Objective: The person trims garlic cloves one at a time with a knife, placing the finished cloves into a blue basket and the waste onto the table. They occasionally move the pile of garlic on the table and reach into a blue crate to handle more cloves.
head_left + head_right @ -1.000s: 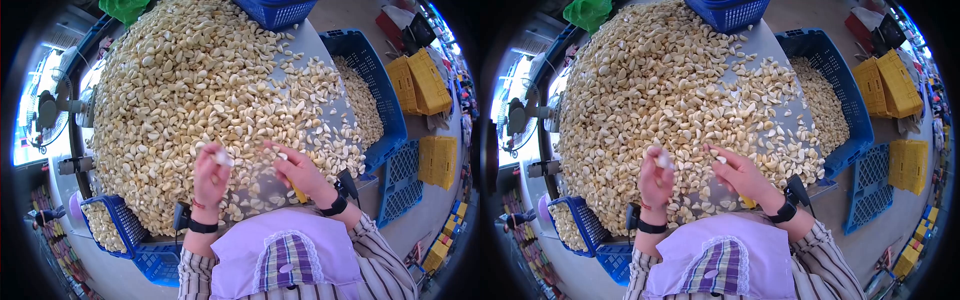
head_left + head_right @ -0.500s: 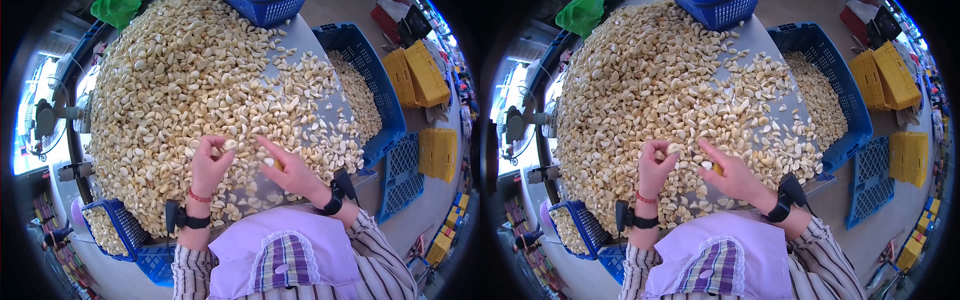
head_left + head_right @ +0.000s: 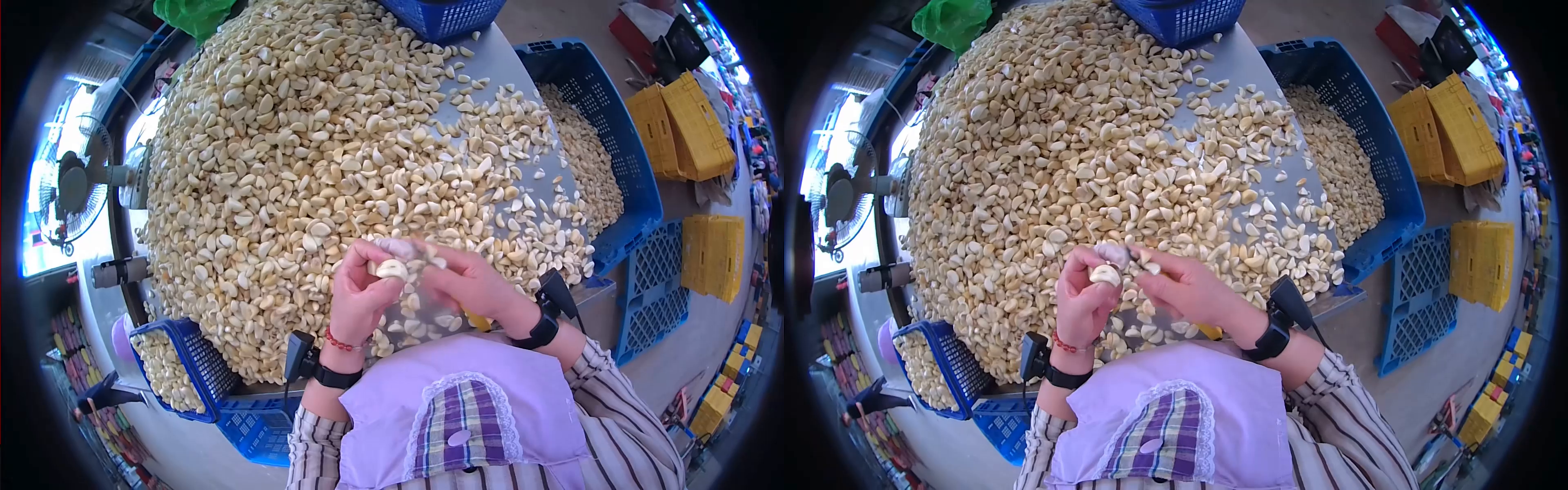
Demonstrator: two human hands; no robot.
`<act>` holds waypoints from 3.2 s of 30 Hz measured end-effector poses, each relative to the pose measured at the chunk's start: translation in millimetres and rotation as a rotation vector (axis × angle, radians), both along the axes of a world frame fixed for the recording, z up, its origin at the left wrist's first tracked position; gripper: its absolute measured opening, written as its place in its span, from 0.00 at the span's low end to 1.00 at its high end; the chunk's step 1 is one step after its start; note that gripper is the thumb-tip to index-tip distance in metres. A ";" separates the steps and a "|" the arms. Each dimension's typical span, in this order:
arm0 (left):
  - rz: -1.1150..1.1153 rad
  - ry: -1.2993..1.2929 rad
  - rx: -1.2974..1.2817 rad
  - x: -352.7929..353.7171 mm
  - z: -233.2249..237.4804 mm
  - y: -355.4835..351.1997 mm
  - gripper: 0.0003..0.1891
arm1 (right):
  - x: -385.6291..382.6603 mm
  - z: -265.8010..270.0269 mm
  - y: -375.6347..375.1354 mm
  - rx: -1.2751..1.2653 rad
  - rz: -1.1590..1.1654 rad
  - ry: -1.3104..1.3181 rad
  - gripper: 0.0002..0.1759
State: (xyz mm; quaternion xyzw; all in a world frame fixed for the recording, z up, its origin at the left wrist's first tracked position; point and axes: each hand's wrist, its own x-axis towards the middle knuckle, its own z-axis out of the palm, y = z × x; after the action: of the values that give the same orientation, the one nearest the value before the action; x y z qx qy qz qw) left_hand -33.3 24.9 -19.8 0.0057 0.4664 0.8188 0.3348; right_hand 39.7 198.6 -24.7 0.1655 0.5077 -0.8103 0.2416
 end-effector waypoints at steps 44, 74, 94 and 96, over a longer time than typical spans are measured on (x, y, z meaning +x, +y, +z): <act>-0.030 0.557 -0.934 -49.5 -51.1 -67.5 0.09 | -4.4 15.2 -13.9 0.383 0.117 0.176 0.28; -0.208 0.831 -1.518 -85.7 -41.1 -64.3 0.16 | 9.1 -1.0 -4.8 0.179 -0.145 0.040 0.22; 0.007 -0.108 -0.314 -9.4 -10.3 -70.3 0.10 | -0.4 6.9 -29.6 0.515 0.139 0.418 0.34; -0.008 -0.134 -0.253 1.2 -2.0 -62.4 0.11 | -2.2 10.7 -32.4 0.549 0.238 0.393 0.35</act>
State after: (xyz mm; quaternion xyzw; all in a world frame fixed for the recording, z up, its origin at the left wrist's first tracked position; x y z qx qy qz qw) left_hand -32.0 -37.5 -21.8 -0.0893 0.5426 0.7506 0.3664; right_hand 37.4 166.2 -14.0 0.0053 0.7590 -0.6262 0.1786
